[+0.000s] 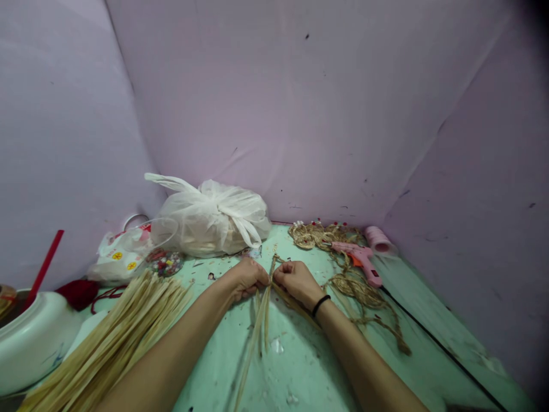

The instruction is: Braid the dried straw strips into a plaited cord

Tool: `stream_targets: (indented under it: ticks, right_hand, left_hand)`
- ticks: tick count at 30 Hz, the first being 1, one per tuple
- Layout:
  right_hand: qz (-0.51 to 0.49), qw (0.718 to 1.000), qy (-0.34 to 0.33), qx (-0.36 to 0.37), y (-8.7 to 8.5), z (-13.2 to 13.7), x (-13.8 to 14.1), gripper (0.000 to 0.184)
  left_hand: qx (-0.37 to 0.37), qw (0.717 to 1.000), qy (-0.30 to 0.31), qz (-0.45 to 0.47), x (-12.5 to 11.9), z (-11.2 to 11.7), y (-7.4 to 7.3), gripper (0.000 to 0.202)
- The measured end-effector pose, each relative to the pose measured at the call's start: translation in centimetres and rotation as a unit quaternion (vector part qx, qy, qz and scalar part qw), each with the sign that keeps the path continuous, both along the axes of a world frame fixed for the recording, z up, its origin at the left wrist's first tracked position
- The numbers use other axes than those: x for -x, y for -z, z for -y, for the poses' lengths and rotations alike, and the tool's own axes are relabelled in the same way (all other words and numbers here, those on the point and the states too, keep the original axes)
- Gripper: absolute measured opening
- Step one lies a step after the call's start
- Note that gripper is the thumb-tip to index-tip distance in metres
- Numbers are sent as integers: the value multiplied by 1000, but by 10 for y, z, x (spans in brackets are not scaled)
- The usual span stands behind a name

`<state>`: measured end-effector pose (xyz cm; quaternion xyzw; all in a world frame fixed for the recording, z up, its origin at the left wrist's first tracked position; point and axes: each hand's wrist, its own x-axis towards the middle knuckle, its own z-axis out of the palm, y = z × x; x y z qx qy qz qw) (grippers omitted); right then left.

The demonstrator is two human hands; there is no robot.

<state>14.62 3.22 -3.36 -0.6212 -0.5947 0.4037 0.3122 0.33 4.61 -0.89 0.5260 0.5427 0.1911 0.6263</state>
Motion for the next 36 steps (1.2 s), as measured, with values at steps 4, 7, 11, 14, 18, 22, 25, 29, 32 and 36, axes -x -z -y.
stream_targets:
  ticks: [4,7,11,14,18,22,25,29,32,36]
  right_hand:
    - [-79,994,22,71,-4,1,0,11]
    - [-94,992,31,83,-6,1,0,13]
    - [-48,998,11,40,-2,1,1,11]
    - [-15,1000,2,-14,1,0,2,13]
    - [58,996,33,-65,6,-2,3,14]
    - [41,997,61,-25,5,-4,1,13]
    - [-59,994,59,71,-9,2,2,22]
    - [-183,962,9,201,-31,13,8,23]
    - [-189,960,-7,206,-35,17,12,19]
    - [-167,970,14,176,-27,14,12,21]
  left_hand:
    - [7,1000,-2,-5,0,2,-3,7]
    - [8,1000,-1,-3,0,2,-4,7]
    - [9,1000,4,-3,0,1,-2,8]
    - [6,1000,4,-10,0,0,0,8]
    - [11,1000,6,-14,-1,0,-2,9]
    - [16,1000,0,-10,-1,2,-5,5]
    - [15,1000,6,2,1,2,-5,5]
    - [11,999,19,29,4,-1,-1,6]
    - [9,999,25,33,6,-3,1,6]
    - [-9,999,42,-16,7,-4,1,7]
